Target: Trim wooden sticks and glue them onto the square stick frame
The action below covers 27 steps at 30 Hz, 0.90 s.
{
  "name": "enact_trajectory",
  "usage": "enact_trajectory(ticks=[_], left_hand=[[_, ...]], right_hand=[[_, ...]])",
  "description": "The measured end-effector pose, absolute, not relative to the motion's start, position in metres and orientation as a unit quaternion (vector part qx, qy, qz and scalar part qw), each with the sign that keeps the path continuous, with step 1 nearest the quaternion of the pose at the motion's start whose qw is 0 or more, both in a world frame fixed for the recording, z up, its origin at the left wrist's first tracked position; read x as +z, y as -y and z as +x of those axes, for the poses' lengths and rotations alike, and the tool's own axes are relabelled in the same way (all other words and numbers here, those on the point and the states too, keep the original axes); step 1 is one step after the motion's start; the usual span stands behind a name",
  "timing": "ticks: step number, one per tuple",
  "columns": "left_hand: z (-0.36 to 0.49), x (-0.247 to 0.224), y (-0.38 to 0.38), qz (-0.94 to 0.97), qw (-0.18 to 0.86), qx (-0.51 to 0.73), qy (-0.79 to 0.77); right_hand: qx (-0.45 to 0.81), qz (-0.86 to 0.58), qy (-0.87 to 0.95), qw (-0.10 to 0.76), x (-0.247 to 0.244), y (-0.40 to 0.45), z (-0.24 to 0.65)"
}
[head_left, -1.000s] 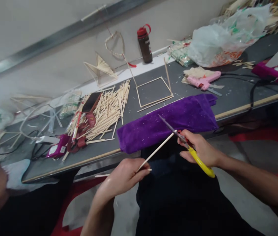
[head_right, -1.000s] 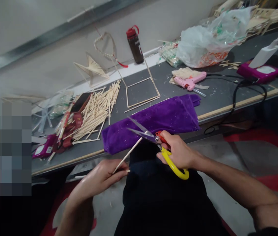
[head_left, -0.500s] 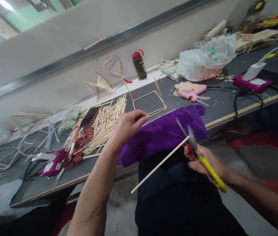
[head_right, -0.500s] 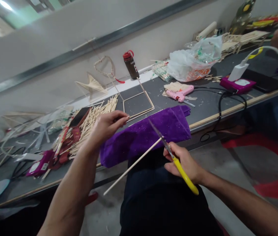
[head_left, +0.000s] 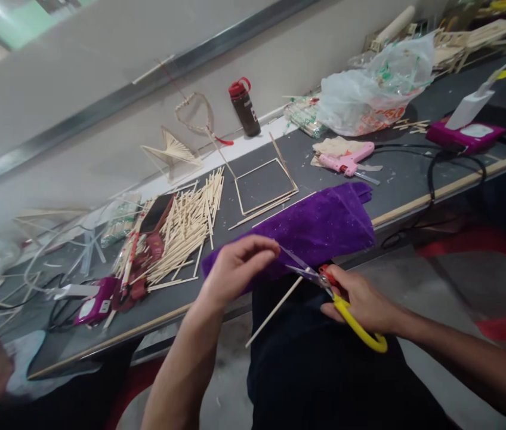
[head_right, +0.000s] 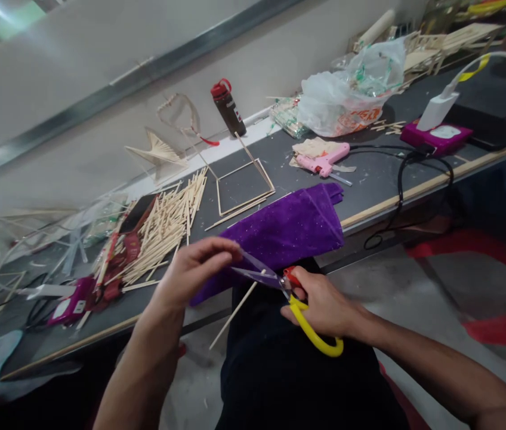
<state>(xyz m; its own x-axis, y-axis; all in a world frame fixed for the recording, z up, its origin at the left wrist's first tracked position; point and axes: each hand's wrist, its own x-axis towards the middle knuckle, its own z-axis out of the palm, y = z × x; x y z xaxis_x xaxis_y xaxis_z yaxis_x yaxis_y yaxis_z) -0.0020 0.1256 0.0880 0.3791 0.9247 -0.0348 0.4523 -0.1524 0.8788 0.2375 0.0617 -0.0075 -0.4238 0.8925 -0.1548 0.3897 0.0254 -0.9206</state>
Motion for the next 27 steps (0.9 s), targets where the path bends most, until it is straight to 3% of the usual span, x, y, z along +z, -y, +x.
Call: enact_trajectory(ticks=[3, 8, 13, 27], left_hand=[[-0.007, 0.077, -0.075, 0.641, 0.517, 0.28, -0.493], [-0.008, 0.042, -0.034, 0.535, 0.47, 0.423, -0.56], [-0.009, 0.011, -0.023, 0.448, 0.478, 0.491, -0.574], [0.0, -0.001, -0.013, 0.554, 0.355, 0.479, -0.582]], right_hand=[[0.44, -0.486, 0.721, 0.223, 0.0, -0.063, 0.224], [0.356, -0.447, 0.794, 0.205, 0.003, -0.061, 0.204], [0.327, -0.426, 0.825, 0.175, 0.0, -0.063, 0.199], [0.33, -0.381, 0.851, 0.149, -0.011, -0.067, 0.204]])
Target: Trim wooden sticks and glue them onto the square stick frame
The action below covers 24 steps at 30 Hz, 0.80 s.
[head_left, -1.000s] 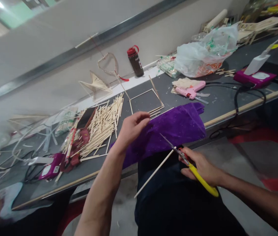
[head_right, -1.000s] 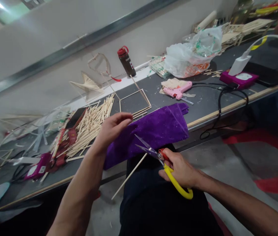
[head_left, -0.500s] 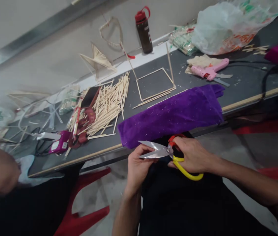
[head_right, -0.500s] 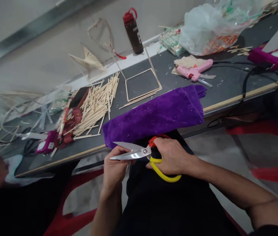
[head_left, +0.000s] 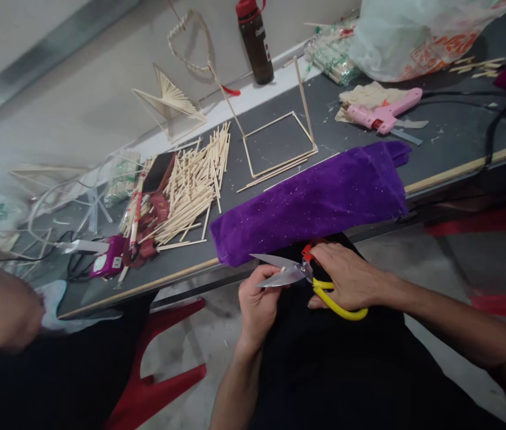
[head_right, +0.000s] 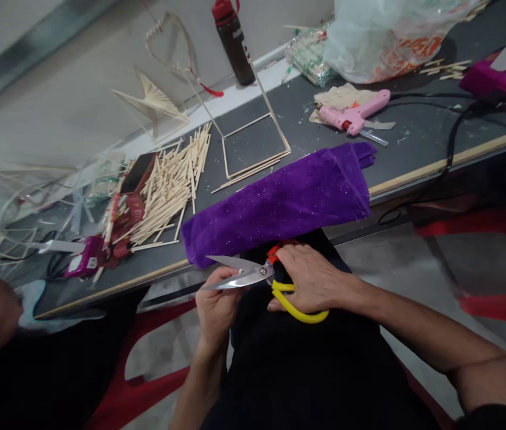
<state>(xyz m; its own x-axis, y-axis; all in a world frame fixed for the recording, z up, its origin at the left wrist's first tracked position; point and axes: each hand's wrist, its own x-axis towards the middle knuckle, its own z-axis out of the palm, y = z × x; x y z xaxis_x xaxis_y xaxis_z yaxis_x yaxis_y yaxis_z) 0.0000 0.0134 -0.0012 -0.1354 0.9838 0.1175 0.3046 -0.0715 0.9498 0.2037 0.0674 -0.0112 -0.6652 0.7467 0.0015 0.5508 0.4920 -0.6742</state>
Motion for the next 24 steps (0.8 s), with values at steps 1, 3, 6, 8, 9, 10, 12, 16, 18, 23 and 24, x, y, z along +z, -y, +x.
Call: enact_trajectory(ticks=[1, 3, 6, 8, 9, 10, 12, 16, 18, 23, 24], left_hand=[[0.0, -0.002, -0.013, 0.555, 0.356, 0.477, -0.581], [-0.001, -0.004, -0.012, 0.555, 0.351, 0.476, -0.585], [-0.003, -0.005, -0.011, 0.56, 0.335, 0.476, -0.589], [-0.004, -0.004, -0.011, 0.566, 0.323, 0.477, -0.59], [-0.004, -0.003, -0.011, 0.57, 0.316, 0.477, -0.59], [-0.004, -0.002, -0.011, 0.574, 0.31, 0.477, -0.589], [-0.003, 0.001, -0.011, 0.584, 0.303, 0.478, -0.582], [0.0, 0.006, -0.011, 0.597, 0.298, 0.468, -0.58], [0.002, 0.006, -0.01, 0.594, 0.292, 0.465, -0.588], [0.002, 0.003, -0.007, 0.591, 0.281, 0.46, -0.6], [0.003, 0.001, -0.007, 0.59, 0.282, 0.459, -0.601]], right_hand=[[0.333, -0.38, 0.85, 0.147, -0.011, -0.068, 0.204], [0.343, -0.379, 0.848, 0.144, -0.011, -0.069, 0.205], [0.349, -0.375, 0.847, 0.142, -0.011, -0.07, 0.204], [0.349, -0.371, 0.849, 0.142, -0.01, -0.069, 0.203], [0.35, -0.368, 0.85, 0.142, -0.009, -0.069, 0.202], [0.351, -0.367, 0.85, 0.141, -0.009, -0.069, 0.202], [0.356, -0.367, 0.848, 0.139, -0.008, -0.068, 0.2], [0.372, -0.384, 0.835, 0.129, -0.007, -0.066, 0.198], [0.382, -0.387, 0.831, 0.12, -0.007, -0.065, 0.197], [0.397, -0.373, 0.829, 0.124, -0.014, -0.064, 0.198], [0.398, -0.37, 0.83, 0.125, -0.015, -0.064, 0.199]])
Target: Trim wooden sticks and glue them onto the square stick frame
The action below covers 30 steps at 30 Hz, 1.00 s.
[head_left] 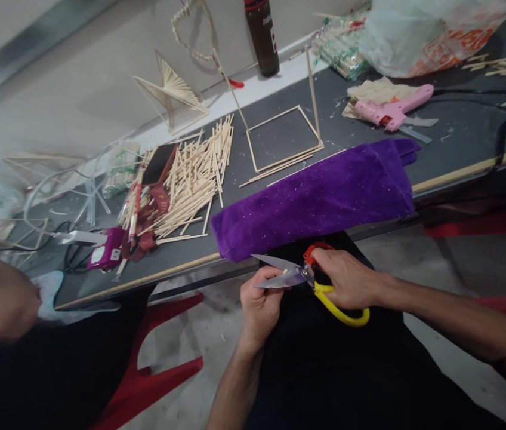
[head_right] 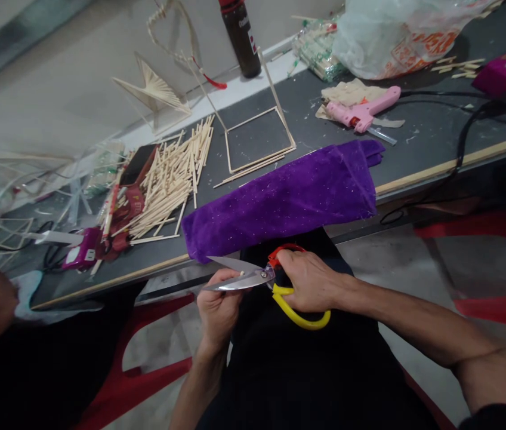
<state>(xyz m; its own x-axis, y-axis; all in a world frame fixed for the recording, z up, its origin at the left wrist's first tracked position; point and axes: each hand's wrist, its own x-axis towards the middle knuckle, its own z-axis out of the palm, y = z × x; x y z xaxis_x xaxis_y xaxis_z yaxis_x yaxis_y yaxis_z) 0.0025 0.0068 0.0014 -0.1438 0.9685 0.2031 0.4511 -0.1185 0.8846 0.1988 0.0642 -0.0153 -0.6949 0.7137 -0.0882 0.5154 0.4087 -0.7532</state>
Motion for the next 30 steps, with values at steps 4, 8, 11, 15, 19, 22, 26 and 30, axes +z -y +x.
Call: enact_trajectory(ticks=[4, 8, 11, 15, 19, 22, 26, 30], left_hand=[[0.005, -0.002, -0.005, 0.592, 0.287, 0.459, -0.597], [0.008, -0.004, -0.004, 0.618, 0.263, 0.444, -0.593], [0.008, -0.007, -0.005, 0.599, 0.271, 0.437, -0.613], [0.0, -0.011, -0.006, 0.506, 0.341, 0.487, -0.625], [-0.01, -0.004, -0.008, 0.428, 0.42, 0.561, -0.571], [-0.019, 0.01, -0.012, 0.429, 0.421, 0.588, -0.542], [-0.032, 0.03, -0.022, 0.488, 0.364, 0.585, -0.536], [-0.041, 0.035, -0.027, 0.537, 0.312, 0.494, -0.608]], right_hand=[[0.403, -0.37, 0.829, 0.118, -0.024, -0.066, 0.2], [0.443, -0.38, 0.801, 0.136, -0.038, -0.066, 0.197], [0.447, -0.386, 0.789, 0.168, -0.043, -0.067, 0.197], [0.445, -0.393, 0.781, 0.195, -0.04, -0.067, 0.201], [0.446, -0.369, 0.788, 0.213, -0.033, -0.061, 0.203], [0.409, -0.356, 0.812, 0.216, -0.032, -0.057, 0.203], [0.345, -0.356, 0.841, 0.217, -0.026, -0.058, 0.208], [0.276, -0.373, 0.853, 0.238, -0.008, -0.069, 0.22]])
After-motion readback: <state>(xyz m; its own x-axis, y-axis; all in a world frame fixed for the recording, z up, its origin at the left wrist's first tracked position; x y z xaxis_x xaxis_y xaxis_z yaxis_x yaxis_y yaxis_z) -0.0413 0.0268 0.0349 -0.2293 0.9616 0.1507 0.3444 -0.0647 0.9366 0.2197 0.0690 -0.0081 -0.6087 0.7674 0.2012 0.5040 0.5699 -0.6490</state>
